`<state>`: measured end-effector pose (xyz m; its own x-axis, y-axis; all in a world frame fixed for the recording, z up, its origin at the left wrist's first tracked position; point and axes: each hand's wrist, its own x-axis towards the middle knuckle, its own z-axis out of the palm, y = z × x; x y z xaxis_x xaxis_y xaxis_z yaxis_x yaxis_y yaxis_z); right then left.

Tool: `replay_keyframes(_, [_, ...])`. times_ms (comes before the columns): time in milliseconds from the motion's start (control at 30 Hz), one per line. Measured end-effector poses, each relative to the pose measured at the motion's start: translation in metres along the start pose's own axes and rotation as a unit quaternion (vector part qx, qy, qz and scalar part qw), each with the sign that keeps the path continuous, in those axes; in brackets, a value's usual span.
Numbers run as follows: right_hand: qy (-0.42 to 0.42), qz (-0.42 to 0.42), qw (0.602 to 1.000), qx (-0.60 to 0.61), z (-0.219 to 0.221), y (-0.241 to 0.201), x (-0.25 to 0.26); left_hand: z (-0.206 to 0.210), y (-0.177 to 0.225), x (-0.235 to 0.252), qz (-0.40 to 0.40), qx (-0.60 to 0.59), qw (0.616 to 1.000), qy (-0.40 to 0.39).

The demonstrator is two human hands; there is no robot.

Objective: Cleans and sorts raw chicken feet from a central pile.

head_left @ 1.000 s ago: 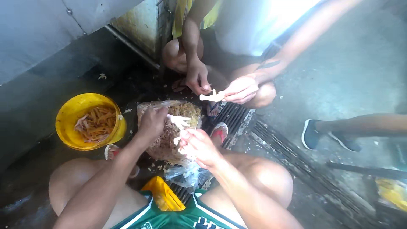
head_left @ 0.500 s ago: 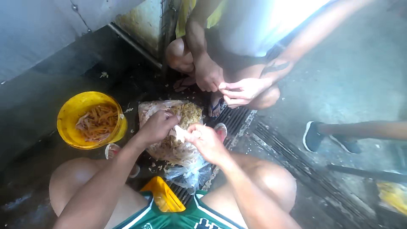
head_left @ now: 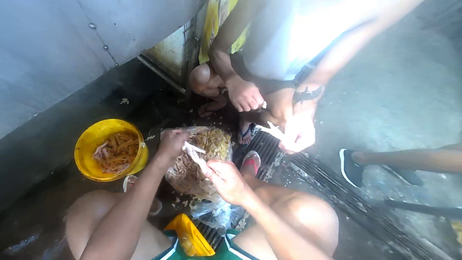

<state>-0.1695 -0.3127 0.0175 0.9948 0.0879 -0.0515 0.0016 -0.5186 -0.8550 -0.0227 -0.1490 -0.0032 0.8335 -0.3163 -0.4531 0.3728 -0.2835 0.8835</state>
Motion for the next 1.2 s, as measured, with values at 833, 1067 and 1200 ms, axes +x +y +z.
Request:
replay_keyframes(833, [-0.052, 0.085, 0.988, 0.121, -0.001, -0.009, -0.003, -0.007, 0.004, -0.003, 0.011, 0.002, 0.999, 0.038])
replay_keyframes(1067, [-0.020, 0.074, 0.976, 0.205, -0.003, -0.004, -0.014, -0.055, 0.026, 0.006, -0.010, -0.244, 0.966, 0.090])
replay_keyframes(1200, [-0.008, 0.127, 0.969, 0.212, -0.006, 0.000, -0.006, -0.028, 0.021, -0.014, -0.037, -0.253, 0.966, -0.042])
